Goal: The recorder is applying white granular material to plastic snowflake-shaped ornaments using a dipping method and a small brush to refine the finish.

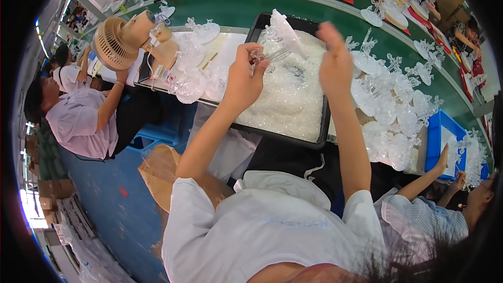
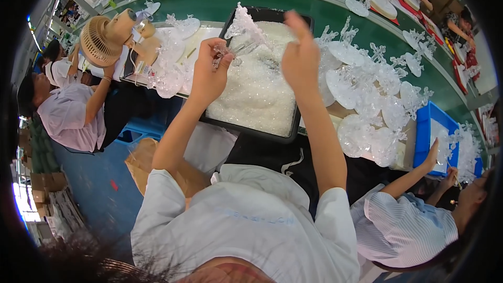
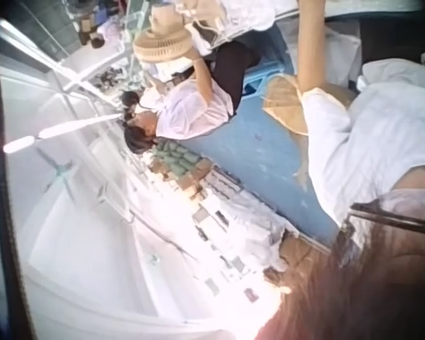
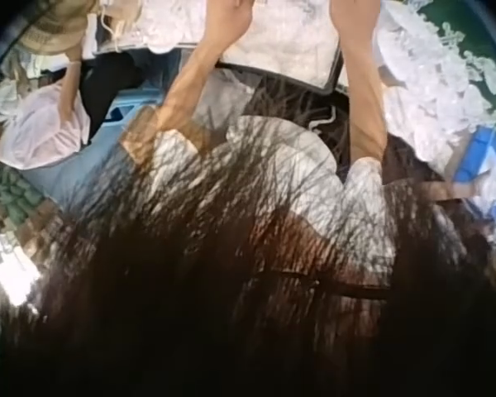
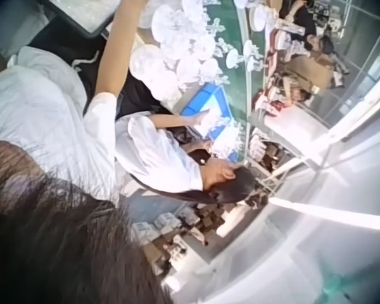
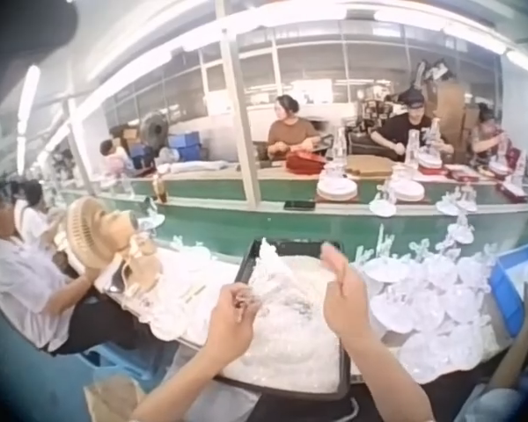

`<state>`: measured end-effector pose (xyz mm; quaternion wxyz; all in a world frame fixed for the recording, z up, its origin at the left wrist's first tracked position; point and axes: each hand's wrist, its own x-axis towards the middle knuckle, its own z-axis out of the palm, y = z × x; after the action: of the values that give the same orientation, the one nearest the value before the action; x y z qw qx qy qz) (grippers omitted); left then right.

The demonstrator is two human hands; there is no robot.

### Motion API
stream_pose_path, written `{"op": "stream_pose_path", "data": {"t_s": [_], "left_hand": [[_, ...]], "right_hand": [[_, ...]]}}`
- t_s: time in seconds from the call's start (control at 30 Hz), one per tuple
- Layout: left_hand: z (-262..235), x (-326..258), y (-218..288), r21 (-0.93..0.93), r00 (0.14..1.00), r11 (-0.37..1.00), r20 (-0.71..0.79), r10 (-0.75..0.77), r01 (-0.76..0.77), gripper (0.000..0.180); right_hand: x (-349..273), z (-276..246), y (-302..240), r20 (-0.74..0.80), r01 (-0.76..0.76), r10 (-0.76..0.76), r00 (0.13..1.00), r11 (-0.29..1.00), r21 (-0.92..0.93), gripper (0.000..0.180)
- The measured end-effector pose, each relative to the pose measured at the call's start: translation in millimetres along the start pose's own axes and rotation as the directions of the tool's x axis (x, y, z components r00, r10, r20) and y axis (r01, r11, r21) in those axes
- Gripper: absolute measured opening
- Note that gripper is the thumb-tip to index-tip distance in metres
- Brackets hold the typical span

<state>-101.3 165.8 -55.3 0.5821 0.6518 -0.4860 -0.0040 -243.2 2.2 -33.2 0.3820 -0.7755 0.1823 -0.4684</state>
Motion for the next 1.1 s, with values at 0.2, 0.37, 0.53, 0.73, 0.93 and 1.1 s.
{"op": "stream_pose_path", "data": {"t_s": [0.2,0.37,0.53,0.73,0.93,1.1], "left_hand": [[-4,4,-5,-0.371,0.974,0.901,0.078,-0.213,0.226,0.030],[-5,7,-6,-0.379,0.944,0.865,0.151,-0.293,0.329,0.033],[-11,15,-4,-0.382,0.929,0.851,0.222,-0.295,0.361,0.034],[-16,21,-9,-0.410,0.922,0.830,0.250,-0.295,0.377,0.031],[-15,28,-6,-0.413,0.911,0.816,0.263,-0.318,0.404,0.032],[-18,29,-21,-0.442,0.911,0.801,0.278,-0.306,0.404,0.034]], "right_hand": [[-6,1,-17,0.350,0.038,-0.017,0.937,0.998,-0.054,0.074],[4,-3,-7,0.351,0.155,-0.143,0.926,0.988,-0.006,0.076],[10,-9,5,0.253,0.149,-0.160,0.954,0.987,0.060,0.078],[8,-11,0,0.503,0.028,-0.020,0.864,1.000,-0.008,0.080],[18,-12,17,0.120,0.198,-0.215,0.969,0.970,0.139,0.079],[18,-13,2,0.378,0.291,-0.307,0.873,0.951,0.100,0.085]]}}
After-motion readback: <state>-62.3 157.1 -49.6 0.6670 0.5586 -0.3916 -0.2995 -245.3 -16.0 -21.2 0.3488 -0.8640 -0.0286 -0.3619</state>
